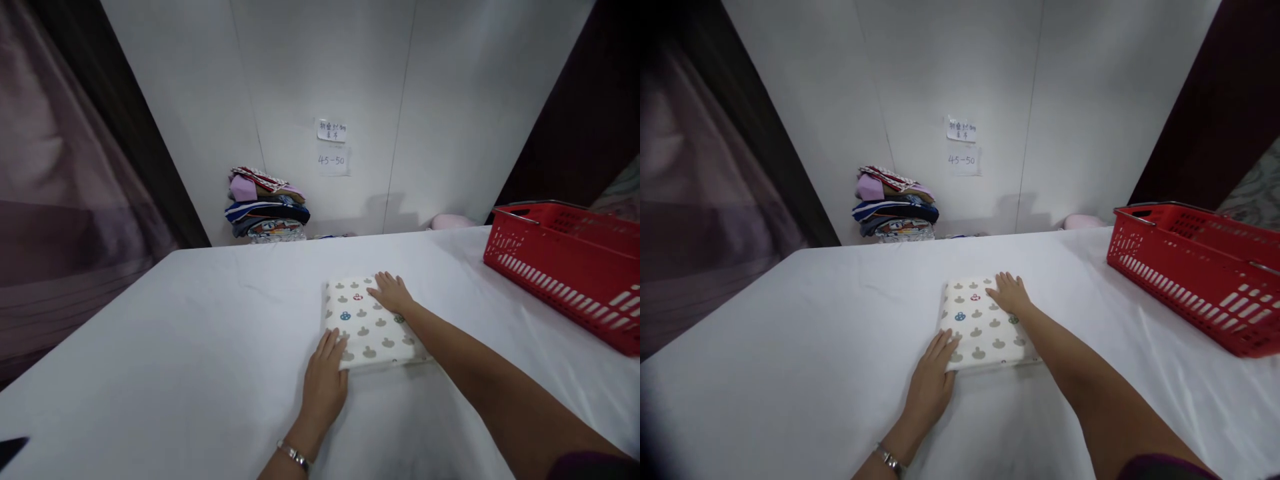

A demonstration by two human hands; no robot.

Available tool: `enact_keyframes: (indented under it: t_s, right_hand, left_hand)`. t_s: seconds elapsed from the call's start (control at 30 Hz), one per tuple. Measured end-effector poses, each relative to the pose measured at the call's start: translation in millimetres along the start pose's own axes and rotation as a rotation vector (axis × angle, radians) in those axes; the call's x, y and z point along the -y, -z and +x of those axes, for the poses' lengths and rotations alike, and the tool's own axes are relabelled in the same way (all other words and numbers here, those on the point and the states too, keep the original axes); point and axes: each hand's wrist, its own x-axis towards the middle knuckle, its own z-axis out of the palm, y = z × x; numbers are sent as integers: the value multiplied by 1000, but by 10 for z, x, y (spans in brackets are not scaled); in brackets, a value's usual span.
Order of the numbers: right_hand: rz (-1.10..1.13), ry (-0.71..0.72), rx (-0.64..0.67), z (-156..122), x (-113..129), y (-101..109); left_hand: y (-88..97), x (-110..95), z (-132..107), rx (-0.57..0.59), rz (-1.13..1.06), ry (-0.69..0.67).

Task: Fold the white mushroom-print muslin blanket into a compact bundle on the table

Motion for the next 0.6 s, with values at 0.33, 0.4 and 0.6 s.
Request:
enact_keyframes:
  t_s: [0.33, 0.4, 0.6]
  right_hand:
    - [28, 35, 108, 80, -144, 225]
    - [25, 28, 112, 64, -260, 282]
    - [27, 2, 153, -4, -385, 384]
  left_hand:
    - [56, -44, -3, 25, -1, 5]
    - [48, -65, -7, 20, 10, -3]
    - [152, 83, 110, -46, 112, 24]
